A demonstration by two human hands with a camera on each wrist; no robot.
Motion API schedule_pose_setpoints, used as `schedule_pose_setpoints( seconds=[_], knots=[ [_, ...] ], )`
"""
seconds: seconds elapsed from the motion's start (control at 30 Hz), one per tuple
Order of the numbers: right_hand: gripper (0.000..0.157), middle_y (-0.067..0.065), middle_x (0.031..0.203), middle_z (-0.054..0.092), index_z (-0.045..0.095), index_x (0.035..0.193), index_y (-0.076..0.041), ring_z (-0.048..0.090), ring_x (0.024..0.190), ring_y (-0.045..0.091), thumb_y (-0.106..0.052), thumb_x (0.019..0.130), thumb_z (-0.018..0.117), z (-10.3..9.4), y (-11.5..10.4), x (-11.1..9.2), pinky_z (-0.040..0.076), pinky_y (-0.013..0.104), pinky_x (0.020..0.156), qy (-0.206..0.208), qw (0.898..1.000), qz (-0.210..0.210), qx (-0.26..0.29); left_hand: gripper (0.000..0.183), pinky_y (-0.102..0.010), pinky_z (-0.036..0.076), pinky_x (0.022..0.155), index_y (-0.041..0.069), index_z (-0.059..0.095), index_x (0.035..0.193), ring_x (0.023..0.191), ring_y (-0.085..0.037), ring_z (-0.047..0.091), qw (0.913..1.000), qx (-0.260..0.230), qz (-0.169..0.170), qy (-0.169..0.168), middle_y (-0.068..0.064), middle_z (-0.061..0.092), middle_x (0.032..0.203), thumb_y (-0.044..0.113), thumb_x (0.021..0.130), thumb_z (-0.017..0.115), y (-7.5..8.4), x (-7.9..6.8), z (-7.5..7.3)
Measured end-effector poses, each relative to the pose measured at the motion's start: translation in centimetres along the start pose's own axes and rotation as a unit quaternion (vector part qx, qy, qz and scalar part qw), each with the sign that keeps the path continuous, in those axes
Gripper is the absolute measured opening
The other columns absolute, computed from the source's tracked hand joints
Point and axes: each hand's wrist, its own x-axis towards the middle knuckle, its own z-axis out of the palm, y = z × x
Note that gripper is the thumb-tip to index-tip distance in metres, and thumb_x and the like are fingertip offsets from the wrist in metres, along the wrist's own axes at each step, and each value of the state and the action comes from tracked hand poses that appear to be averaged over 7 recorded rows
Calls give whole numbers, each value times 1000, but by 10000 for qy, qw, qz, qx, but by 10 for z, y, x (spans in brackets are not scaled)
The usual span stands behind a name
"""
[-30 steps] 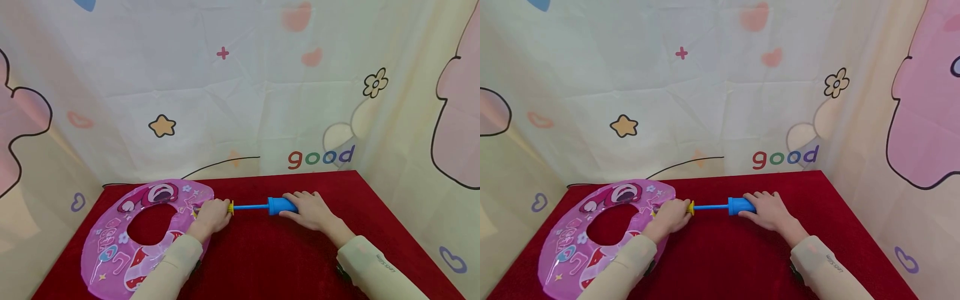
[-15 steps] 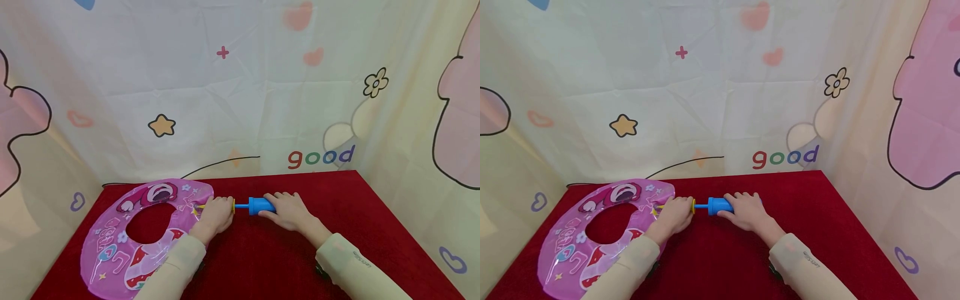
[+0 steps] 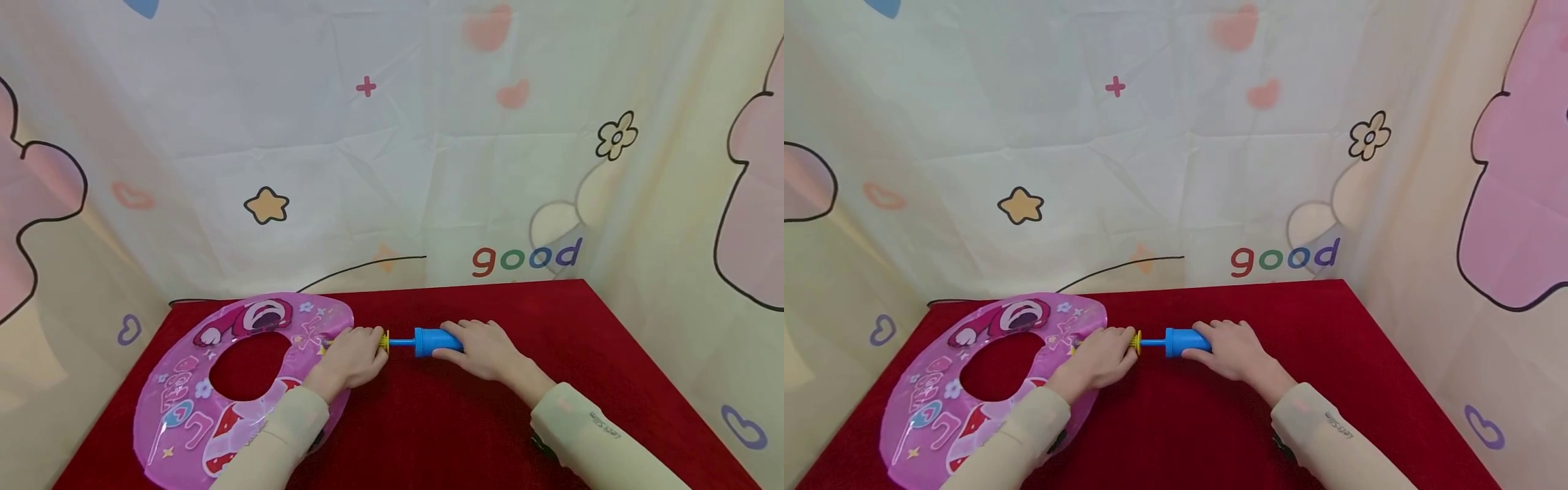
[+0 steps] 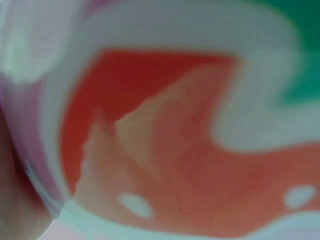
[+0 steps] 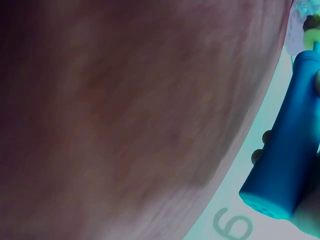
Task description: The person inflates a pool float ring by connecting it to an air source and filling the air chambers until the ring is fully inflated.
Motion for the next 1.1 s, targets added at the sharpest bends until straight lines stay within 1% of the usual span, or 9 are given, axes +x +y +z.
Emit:
schedule_pose_setpoints(
  seconds=[0.1,0.2,0.37,0.5,0.6,0.7,0.77,0.87,1.1],
  knots=[
    [67,13,125,67,60,141,-14,64,107,30,-63,95,60,-2,12,-6,51,52,86,-19,10000,-1,96,14,-40,48,73,14,48,83,73,-21,58,9999,-20,75,79,3,46,70,22,94,50,-6,-3,-1],
    [69,14,126,67,60,141,-12,64,107,32,-64,94,60,-7,24,-12,51,53,86,-11,9999,7,113,14,-40,47,73,15,49,83,73,-21,58,9998,-38,121,153,3,46,70,23,94,51,-9,-4,-3],
    [68,15,124,67,61,139,-11,65,105,32,-63,94,61,-16,42,-21,51,53,85,69,9999,63,67,15,-40,47,76,15,51,86,78,-22,60,9997,49,112,201,2,49,73,25,96,51,-13,-3,-2],
    [69,15,123,67,62,138,-10,65,104,32,-63,94,62,-19,51,-25,51,54,85,123,9999,51,82,17,-40,48,81,12,56,96,86,-24,60,9997,163,82,148,-2,55,83,28,99,51,-12,-4,0],
    [69,14,123,67,62,138,-10,65,104,31,-63,94,62,-19,53,-26,51,54,84,141,9998,27,132,21,-41,49,84,10,59,107,90,-25,59,9995,233,108,191,-5,58,91,28,102,51,-11,-5,1],
    [69,14,124,67,61,138,-11,64,105,32,-63,93,62,-15,51,-25,50,54,85,156,9997,51,186,25,-40,48,83,9,57,117,93,-25,57,9992,324,149,187,-5,56,94,29,104,51,-10,-5,3],
    [68,14,124,67,61,138,-10,64,105,32,-62,93,63,-14,47,-22,50,55,85,159,9996,52,216,27,-39,47,84,9,55,123,95,-24,55,9991,388,156,108,-4,55,96,29,105,49,-8,-5,3],
    [67,14,125,67,60,139,-11,64,106,33,-60,94,63,-12,36,-17,49,56,87,139,9998,44,120,29,-40,45,84,9,54,125,98,-24,54,9992,388,117,-39,-5,55,98,30,106,47,-5,-3,4],
    [65,15,124,66,59,139,-12,62,107,34,-60,95,62,-10,6,1,48,56,86,158,9995,-36,-264,34,-44,46,88,7,53,130,103,-26,56,9993,355,-98,-82,-8,59,105,30,106,45,1,0,5]
  ],
)
